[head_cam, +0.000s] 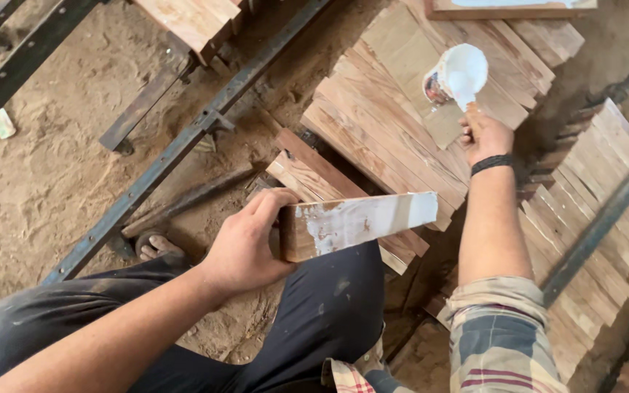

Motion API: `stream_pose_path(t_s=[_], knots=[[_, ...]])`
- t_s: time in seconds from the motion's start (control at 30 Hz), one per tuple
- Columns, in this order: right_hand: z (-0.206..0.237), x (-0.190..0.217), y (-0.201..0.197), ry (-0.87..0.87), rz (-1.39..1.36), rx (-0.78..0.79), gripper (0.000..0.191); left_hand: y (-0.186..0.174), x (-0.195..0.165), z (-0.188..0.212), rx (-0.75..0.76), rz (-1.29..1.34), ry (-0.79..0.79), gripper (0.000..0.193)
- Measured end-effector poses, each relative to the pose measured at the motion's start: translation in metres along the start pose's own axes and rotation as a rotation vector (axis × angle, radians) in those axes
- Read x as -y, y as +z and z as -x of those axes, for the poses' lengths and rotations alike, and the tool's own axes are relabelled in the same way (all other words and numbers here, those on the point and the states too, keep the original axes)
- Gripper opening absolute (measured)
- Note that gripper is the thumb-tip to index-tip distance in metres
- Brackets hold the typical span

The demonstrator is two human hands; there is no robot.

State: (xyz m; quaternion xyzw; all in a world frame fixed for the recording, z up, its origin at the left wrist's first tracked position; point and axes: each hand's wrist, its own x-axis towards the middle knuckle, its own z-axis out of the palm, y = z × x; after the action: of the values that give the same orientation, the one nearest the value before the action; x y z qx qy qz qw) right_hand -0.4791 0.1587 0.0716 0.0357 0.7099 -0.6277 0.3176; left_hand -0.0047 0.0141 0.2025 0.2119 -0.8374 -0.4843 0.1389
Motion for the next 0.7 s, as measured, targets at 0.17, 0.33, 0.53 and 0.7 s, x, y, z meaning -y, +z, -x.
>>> stream_pose_path(t_s=[0.17, 0.33, 0.53, 0.7], knots=[[0.017, -0.019, -0.03, 0.029, -0.149, -0.019, 0.02, -0.005, 0.001, -0.007, -0.011, -0.027, 0.08, 0.072], [0.044, -0.033, -0.04, 0.019, -0.232, -0.014, 0.022, -0.008, 0.0, -0.018, 0.019, 0.012, -0.011, 0.077], [0.145, -0.06, -0.039, -0.232, -0.317, 0.139, 0.033, -0.003, -0.01, -0.043, 0.017, 0.097, 0.077, 0.081], [0.25, -0.096, 0.003, -0.347, -0.352, 0.243, 0.041, -0.004, -0.017, -0.061, -0.027, 0.167, 0.133, 0.079]])
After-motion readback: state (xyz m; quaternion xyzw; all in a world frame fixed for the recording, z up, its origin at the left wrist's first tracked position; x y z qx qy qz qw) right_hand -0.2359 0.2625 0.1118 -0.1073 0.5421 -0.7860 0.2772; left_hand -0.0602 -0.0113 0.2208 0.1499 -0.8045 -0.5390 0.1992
